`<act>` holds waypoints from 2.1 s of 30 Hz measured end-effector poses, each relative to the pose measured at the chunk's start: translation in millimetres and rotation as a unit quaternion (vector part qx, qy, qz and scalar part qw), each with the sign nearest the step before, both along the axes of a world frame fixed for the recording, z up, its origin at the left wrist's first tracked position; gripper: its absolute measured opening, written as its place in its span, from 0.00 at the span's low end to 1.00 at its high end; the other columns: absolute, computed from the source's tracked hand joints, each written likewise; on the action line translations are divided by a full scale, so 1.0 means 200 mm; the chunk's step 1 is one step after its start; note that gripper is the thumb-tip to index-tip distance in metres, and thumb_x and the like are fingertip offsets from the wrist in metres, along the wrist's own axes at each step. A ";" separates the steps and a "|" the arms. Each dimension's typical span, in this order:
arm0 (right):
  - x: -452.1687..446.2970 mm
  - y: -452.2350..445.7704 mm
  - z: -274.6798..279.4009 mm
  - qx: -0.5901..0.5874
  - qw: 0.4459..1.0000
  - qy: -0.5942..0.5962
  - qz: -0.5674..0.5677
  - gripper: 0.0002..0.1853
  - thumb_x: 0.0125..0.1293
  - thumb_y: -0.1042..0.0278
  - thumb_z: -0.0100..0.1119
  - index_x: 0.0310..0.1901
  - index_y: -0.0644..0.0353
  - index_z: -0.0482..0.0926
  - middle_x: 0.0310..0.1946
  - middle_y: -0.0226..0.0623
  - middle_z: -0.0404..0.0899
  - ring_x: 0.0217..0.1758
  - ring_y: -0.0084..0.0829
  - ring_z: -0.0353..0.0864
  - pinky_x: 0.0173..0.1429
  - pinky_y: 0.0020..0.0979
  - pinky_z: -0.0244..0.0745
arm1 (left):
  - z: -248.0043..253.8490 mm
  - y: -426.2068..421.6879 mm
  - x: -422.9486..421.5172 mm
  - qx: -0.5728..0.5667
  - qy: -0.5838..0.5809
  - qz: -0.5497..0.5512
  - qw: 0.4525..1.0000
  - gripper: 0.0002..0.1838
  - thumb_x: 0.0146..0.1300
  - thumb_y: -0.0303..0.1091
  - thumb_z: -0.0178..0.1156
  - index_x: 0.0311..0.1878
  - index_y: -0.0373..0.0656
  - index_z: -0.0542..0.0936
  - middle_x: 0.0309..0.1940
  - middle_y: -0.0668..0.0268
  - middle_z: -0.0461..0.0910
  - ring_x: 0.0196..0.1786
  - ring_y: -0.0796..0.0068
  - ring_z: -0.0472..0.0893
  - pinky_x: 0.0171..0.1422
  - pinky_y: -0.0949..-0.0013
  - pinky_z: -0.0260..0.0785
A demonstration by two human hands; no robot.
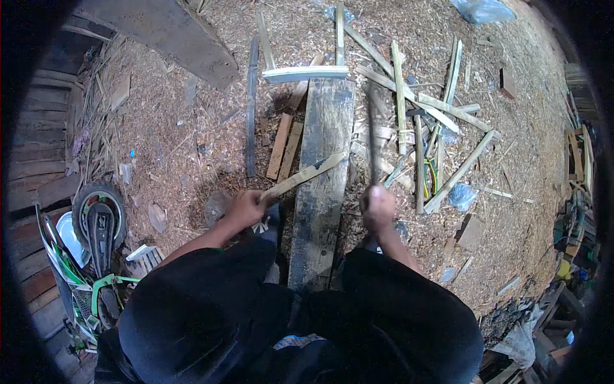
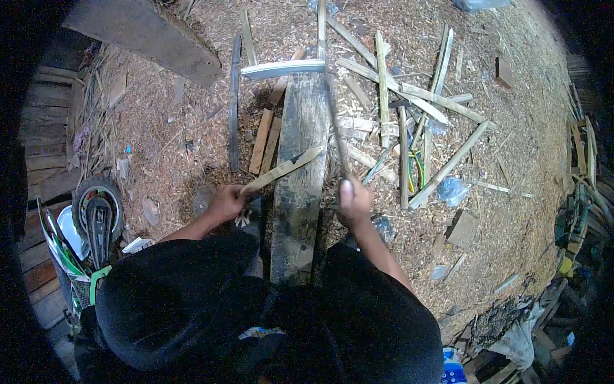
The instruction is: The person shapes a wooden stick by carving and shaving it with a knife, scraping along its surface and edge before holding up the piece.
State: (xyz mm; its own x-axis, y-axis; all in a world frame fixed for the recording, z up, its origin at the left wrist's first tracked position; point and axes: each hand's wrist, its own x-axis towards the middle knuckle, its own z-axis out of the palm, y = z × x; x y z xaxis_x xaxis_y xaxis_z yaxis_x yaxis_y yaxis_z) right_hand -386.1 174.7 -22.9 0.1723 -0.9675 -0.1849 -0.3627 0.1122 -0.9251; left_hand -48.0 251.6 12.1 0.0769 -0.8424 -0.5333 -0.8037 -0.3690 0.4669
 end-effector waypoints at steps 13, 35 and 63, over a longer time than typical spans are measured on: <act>-0.02 -0.01 0.13 -0.039 0.999 -0.032 0.008 0.20 0.77 0.55 0.50 0.34 0.64 0.79 0.18 0.42 0.74 0.23 0.37 0.76 0.33 0.43 0.72 | 0.00 0.01 0.00 -0.008 -0.032 -0.017 0.999 0.27 0.71 0.59 0.59 0.39 0.42 0.88 0.23 0.50 0.83 0.31 0.47 0.86 0.39 0.49 0.75; 0.00 -0.01 0.04 0.112 0.991 0.074 0.018 0.30 0.79 0.44 0.49 0.28 0.68 0.74 0.18 0.43 0.67 0.24 0.37 0.67 0.35 0.43 0.67 | 0.12 -0.17 0.12 0.002 0.051 -0.112 0.992 0.17 0.78 0.45 0.52 0.60 0.50 0.81 0.30 0.45 0.82 0.36 0.43 0.84 0.44 0.46 0.75; 0.06 -0.01 0.01 0.155 0.977 0.141 0.029 0.24 0.79 0.53 0.49 0.33 0.67 0.79 0.18 0.51 0.71 0.24 0.43 0.76 0.36 0.47 0.70 | 0.10 -0.19 0.14 -0.043 -0.084 -0.173 0.980 0.15 0.77 0.46 0.52 0.60 0.55 0.77 0.28 0.44 0.81 0.35 0.36 0.82 0.41 0.37 0.75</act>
